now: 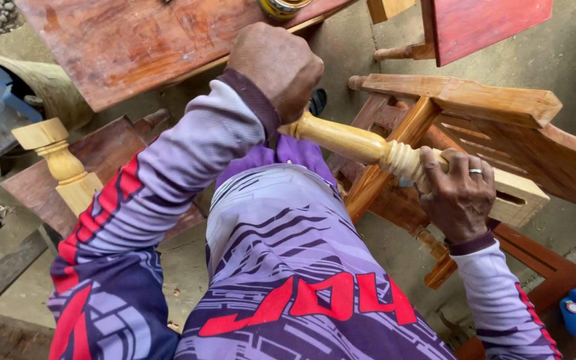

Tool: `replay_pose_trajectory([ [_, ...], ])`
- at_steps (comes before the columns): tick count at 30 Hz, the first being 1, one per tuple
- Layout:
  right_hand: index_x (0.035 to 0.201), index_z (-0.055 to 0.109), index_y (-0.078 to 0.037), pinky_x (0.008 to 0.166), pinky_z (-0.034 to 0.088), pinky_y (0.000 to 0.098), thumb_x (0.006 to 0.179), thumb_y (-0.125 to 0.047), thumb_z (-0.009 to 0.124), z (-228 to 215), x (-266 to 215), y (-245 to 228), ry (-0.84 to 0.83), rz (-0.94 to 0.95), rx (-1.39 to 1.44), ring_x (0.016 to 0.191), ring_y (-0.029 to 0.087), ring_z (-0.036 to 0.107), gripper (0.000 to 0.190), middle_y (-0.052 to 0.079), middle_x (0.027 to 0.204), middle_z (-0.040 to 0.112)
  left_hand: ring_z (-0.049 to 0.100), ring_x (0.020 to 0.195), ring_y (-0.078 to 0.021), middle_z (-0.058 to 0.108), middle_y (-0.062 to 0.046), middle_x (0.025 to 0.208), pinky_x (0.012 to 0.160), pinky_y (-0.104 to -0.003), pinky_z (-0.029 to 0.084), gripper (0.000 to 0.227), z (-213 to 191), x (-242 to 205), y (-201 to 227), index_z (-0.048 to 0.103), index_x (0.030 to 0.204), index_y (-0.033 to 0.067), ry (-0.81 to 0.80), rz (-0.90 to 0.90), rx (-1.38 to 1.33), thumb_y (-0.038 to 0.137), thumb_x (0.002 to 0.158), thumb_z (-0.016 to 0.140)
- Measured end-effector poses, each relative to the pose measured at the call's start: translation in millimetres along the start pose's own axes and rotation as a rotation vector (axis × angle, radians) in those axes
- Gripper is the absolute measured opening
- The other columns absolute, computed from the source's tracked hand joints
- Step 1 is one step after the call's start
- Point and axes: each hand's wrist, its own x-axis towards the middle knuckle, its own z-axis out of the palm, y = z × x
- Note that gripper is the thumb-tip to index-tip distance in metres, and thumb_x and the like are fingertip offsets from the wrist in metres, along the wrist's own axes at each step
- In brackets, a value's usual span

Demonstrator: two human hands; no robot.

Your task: The recorder applies varnish to wooden furniture legs and sands a wooden component.

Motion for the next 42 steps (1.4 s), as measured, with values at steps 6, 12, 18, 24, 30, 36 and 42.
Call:
replay_pose_trajectory([
  [6, 0.134, 0.072, -0.018, 0.099, 0.049, 0.0452, 0.095, -0.037, 0.081, 7.5, -2.8, 5.1, 0.052, 0.000, -0.013, 0.104, 0.030, 0.061, 0.045, 0.009, 0.114, 0.061, 0.075, 0.066, -0.0260, 0.075, -0.009, 0.070, 0.056, -0.043, 0.058, 0.014, 4.8, 0.0, -6.5, 0.080, 0.076, 0.0152, -0.179, -0.049, 0.038, 0.028, 0.072, 0.079],
  [12, 0.135, 0.072, -0.020, 0.103, 0.049, 0.0464, 0.084, -0.043, 0.083, 13.7, -16.2, 13.6, 0.021, 0.067, 0.055, 0.108, 0.030, 0.062, 0.057, 0.008, 0.119, 0.062, 0.073, 0.063, -0.0298, 0.073, -0.013, 0.068, 0.056, -0.044, 0.057, 0.014, 4.0, -25.8, -26.9, 0.079, 0.074, 0.0157, 0.033, -0.056, -0.032, 0.030, 0.073, 0.076],
  [18, 0.134, 0.072, -0.018, 0.104, 0.049, 0.0475, 0.084, -0.043, 0.086, 22.4, -27.9, 15.6, -0.001, 0.132, 0.024, 0.103, 0.029, 0.062, 0.057, 0.007, 0.111, 0.061, 0.073, 0.062, -0.0316, 0.072, -0.014, 0.067, 0.053, -0.045, 0.057, 0.016, 15.8, -42.8, -41.0, 0.078, 0.073, 0.0153, 0.054, -0.144, -0.017, 0.032, 0.074, 0.077],
  [24, 0.133, 0.072, -0.021, 0.103, 0.048, 0.0434, 0.088, -0.034, 0.088, 24.5, -32.2, 18.3, 0.032, 0.093, -0.021, 0.106, 0.026, 0.062, 0.050, 0.005, 0.115, 0.062, 0.073, 0.062, -0.0306, 0.072, -0.011, 0.066, 0.054, -0.045, 0.057, 0.013, 30.2, -38.2, -36.4, 0.078, 0.071, 0.0158, 0.017, -0.111, -0.025, 0.029, 0.069, 0.076],
  [30, 0.133, 0.073, -0.020, 0.101, 0.048, 0.0431, 0.089, -0.037, 0.088, 21.8, -31.6, 13.0, 0.021, 0.111, 0.027, 0.104, 0.027, 0.062, 0.049, 0.006, 0.115, 0.063, 0.071, 0.056, -0.0294, 0.071, -0.011, 0.064, 0.047, -0.045, 0.055, 0.029, 12.1, -43.2, -31.5, 0.077, 0.071, 0.0162, 0.088, -0.127, 0.004, 0.041, 0.085, 0.074],
  [36, 0.135, 0.073, -0.018, 0.104, 0.048, 0.0471, 0.086, -0.042, 0.089, 16.6, -25.2, 5.3, 0.029, 0.114, 0.036, 0.107, 0.029, 0.062, 0.057, 0.007, 0.117, 0.063, 0.071, 0.055, -0.0265, 0.070, -0.011, 0.063, 0.049, -0.043, 0.056, 0.032, -4.4, -52.5, -38.9, 0.078, 0.072, 0.0167, 0.071, -0.096, -0.046, 0.046, 0.085, 0.075],
  [42, 0.134, 0.073, -0.020, 0.101, 0.048, 0.0424, 0.086, -0.041, 0.088, 28.1, -36.6, 8.5, -0.008, 0.143, -0.004, 0.107, 0.024, 0.064, 0.055, 0.005, 0.114, 0.063, 0.072, 0.058, -0.0255, 0.071, -0.010, 0.063, 0.052, -0.043, 0.058, 0.017, 0.7, -51.4, -36.7, 0.078, 0.072, 0.0174, -0.087, -0.013, 0.014, 0.033, 0.079, 0.075],
])
